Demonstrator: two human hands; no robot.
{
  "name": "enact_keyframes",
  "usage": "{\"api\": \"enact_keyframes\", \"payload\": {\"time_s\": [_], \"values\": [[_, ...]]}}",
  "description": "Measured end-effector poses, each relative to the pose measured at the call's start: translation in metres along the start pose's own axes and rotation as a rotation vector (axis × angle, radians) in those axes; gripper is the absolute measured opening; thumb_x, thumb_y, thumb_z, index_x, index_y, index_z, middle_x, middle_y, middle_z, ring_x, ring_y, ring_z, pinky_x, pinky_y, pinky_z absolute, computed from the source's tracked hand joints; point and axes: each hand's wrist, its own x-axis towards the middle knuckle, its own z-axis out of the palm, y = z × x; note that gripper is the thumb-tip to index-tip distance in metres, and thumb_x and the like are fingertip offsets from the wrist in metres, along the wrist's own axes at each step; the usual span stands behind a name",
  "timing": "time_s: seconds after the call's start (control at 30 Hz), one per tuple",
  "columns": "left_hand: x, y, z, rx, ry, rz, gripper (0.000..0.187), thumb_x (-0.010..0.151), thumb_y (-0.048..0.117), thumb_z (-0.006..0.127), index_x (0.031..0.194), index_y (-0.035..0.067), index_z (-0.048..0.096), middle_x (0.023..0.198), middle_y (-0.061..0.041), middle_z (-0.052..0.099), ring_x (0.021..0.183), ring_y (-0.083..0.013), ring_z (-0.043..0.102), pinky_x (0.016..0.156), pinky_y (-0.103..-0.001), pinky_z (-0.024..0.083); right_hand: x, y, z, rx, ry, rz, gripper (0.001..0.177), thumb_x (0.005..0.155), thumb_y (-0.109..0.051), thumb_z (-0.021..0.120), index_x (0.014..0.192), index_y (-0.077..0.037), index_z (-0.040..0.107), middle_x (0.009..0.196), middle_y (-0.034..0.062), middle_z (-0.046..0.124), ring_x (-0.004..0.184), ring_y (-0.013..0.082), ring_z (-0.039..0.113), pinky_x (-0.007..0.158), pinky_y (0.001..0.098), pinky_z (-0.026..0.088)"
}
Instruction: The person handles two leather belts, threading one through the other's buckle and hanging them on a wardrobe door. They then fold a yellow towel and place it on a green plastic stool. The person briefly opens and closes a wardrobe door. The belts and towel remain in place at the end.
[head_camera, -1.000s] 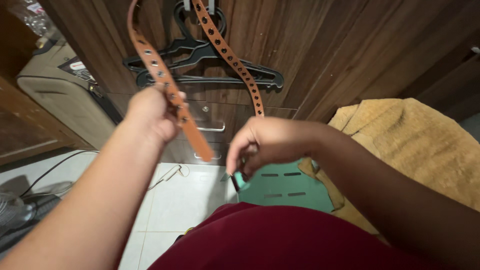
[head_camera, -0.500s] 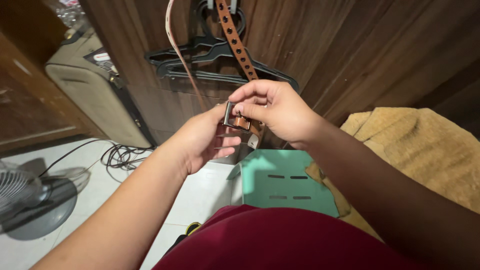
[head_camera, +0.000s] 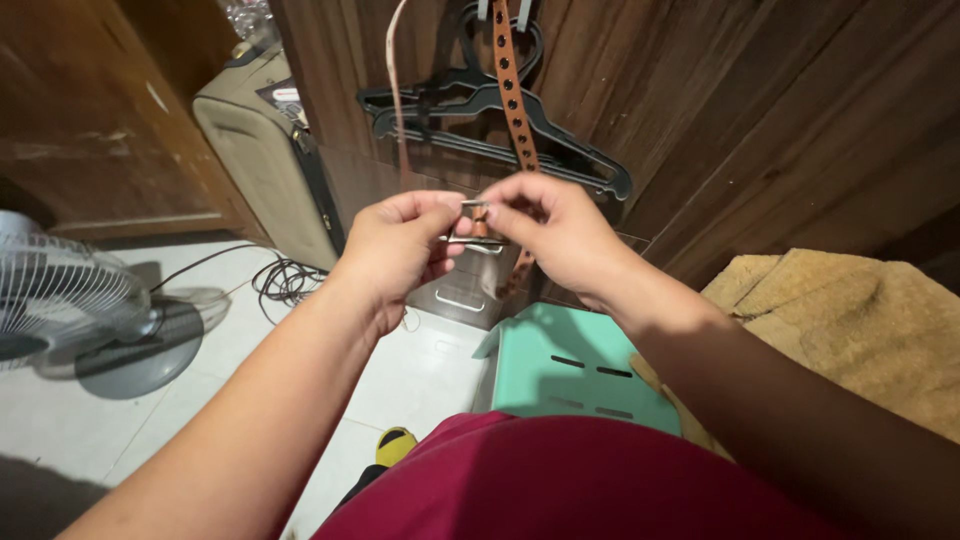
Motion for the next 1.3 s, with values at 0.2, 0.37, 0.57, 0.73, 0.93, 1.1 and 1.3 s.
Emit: {"api": "enact_keyframes", "payload": {"time_s": [0.2, 0.37, 0.57, 0.73, 0.93, 1.1, 1.3], "values": [[-0.025, -0.031, 0.012, 0.194, -0.025, -0.122, 0.016, 0.092, 0.019, 0.067, 0.105, 0.016, 0.075, 0.092, 0.001, 0.076, 0.075, -0.0104, 0.068, 0.063, -0.027, 0.055, -0.034, 0.038, -0.01, 0.043, -0.169, 0.328, 0.016, 0.096, -0.014, 0.065, 0.106, -0.003, 0.068, 0.092, 0.0066, 0.073, 0.067, 0.0129, 0.065, 0.06, 0.0249, 0.052], [-0.021, -0.027, 0.015, 0.342, -0.009, -0.056, 0.019, 0.089, 0.02, 0.069, 0.107, 0.019, 0.076, 0.093, 0.002, 0.074, 0.078, -0.0129, 0.067, 0.064, -0.028, 0.053, -0.054, 0.064, -0.022, -0.055, -0.185, 0.46, 0.016, 0.095, -0.014, 0.064, 0.105, -0.002, 0.068, 0.093, 0.0057, 0.074, 0.071, 0.0118, 0.068, 0.058, 0.0239, 0.051], [-0.017, -0.046, 0.025, 0.404, 0.022, 0.02, 0.02, 0.088, 0.017, 0.069, 0.106, 0.014, 0.076, 0.092, 0.0, 0.074, 0.075, -0.0131, 0.067, 0.061, -0.029, 0.053, -0.062, 0.084, -0.02, -0.074, -0.179, 0.492, 0.017, 0.093, -0.013, 0.062, 0.107, -0.006, 0.068, 0.095, 0.0053, 0.074, 0.072, 0.0123, 0.068, 0.058, 0.0247, 0.051], [-0.016, -0.07, 0.045, 0.441, -0.038, -0.011, 0.019, 0.087, 0.015, 0.069, 0.104, 0.009, 0.075, 0.09, -0.003, 0.077, 0.072, -0.0135, 0.068, 0.059, -0.028, 0.053, -0.048, 0.084, -0.026, -0.06, -0.209, 0.411, 0.018, 0.093, -0.013, 0.064, 0.109, -0.006, 0.065, 0.094, 0.0062, 0.075, 0.074, 0.0112, 0.069, 0.06, 0.0256, 0.053], [0.023, -0.044, 0.03, 0.457, 0.043, 0.031, 0.02, 0.086, 0.015, 0.07, 0.104, 0.01, 0.077, 0.093, -0.001, 0.075, 0.073, -0.0135, 0.066, 0.059, -0.03, 0.051, 0.015, 0.069, -0.047, -0.025, -0.083, 0.354, 0.024, 0.09, -0.009, 0.066, 0.114, -0.009, 0.066, 0.095, 0.0056, 0.074, 0.073, 0.0143, 0.068, 0.059, 0.0285, 0.053], [0.07, -0.014, 0.016, 0.322, 0.116, -0.08, 0.02, 0.088, 0.017, 0.066, 0.105, 0.018, 0.076, 0.096, 0.0, 0.075, 0.079, -0.0145, 0.067, 0.068, -0.033, 0.054, 0.076, 0.054, -0.057, 0.043, 0.038, 0.359, 0.028, 0.091, -0.014, 0.065, 0.12, -0.012, 0.062, 0.098, 0.0035, 0.073, 0.074, 0.0147, 0.069, 0.06, 0.0284, 0.054], [0.135, 0.02, 0.01, 0.24, 0.133, -0.084, 0.015, 0.089, 0.022, 0.069, 0.099, 0.015, 0.075, 0.097, 0.0, 0.076, 0.08, -0.0165, 0.067, 0.071, -0.035, 0.054, 0.133, 0.041, -0.064, 0.049, 0.204, 0.382, 0.048, 0.089, -0.023, 0.071, 0.134, -0.017, 0.056, 0.105, 0.0009, 0.069, 0.081, 0.0164, 0.067, 0.062, 0.0301, 0.054]]}}
